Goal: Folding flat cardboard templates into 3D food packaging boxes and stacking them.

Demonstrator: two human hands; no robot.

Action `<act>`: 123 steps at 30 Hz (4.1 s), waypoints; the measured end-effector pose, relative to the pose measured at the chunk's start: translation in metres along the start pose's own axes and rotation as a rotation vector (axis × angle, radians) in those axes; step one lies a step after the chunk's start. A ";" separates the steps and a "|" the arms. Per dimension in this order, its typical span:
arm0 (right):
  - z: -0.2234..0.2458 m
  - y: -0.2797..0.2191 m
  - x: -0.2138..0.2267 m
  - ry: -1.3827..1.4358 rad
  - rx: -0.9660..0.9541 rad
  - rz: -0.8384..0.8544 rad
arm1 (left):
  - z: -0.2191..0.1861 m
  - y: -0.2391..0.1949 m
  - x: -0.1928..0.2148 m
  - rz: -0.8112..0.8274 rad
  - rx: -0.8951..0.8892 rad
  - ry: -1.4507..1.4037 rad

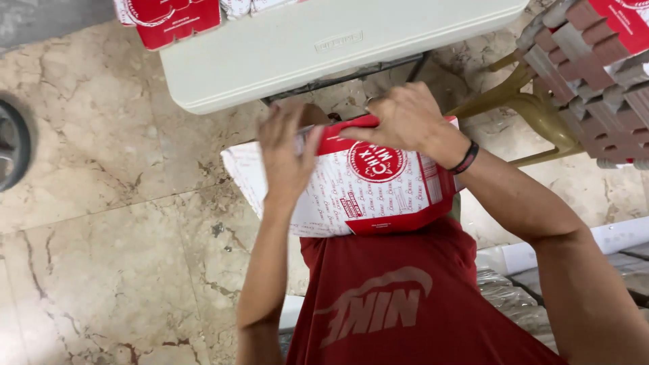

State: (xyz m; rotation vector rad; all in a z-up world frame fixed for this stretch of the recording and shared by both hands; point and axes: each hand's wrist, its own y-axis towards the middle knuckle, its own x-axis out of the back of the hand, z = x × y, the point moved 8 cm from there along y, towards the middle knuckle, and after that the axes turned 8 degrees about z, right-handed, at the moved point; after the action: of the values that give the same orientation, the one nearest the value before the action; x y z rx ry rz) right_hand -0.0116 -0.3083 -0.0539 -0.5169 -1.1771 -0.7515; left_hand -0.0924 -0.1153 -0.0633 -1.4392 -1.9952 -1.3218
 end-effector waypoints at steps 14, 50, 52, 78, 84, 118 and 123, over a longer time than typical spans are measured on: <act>0.087 -0.004 0.030 0.237 0.171 0.210 | -0.024 -0.009 0.019 0.351 0.055 -0.294; 0.036 -0.117 -0.007 1.375 0.693 0.312 | 0.009 -0.060 0.037 -0.011 -0.247 -0.710; 0.032 -0.117 -0.009 1.386 0.685 0.298 | 0.004 -0.056 0.038 -0.011 -0.251 -0.709; 0.012 -0.132 -0.006 1.169 0.474 -0.047 | -0.001 -0.057 0.043 -0.058 -0.217 -0.589; 0.029 -0.129 0.022 1.050 0.397 -0.215 | 0.002 -0.057 0.042 -0.077 -0.194 -0.576; 0.008 -0.135 -0.022 1.050 0.434 -0.207 | 0.001 -0.059 0.041 -0.087 -0.224 -0.543; 0.009 -0.137 -0.022 1.058 0.415 -0.249 | 0.007 -0.060 0.037 -0.095 -0.216 -0.528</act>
State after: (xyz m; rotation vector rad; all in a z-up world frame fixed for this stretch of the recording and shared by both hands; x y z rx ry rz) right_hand -0.1246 -0.3863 -0.0748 0.3770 -0.3637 -0.7992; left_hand -0.1592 -0.0923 -0.0687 -1.9834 -2.3179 -1.3291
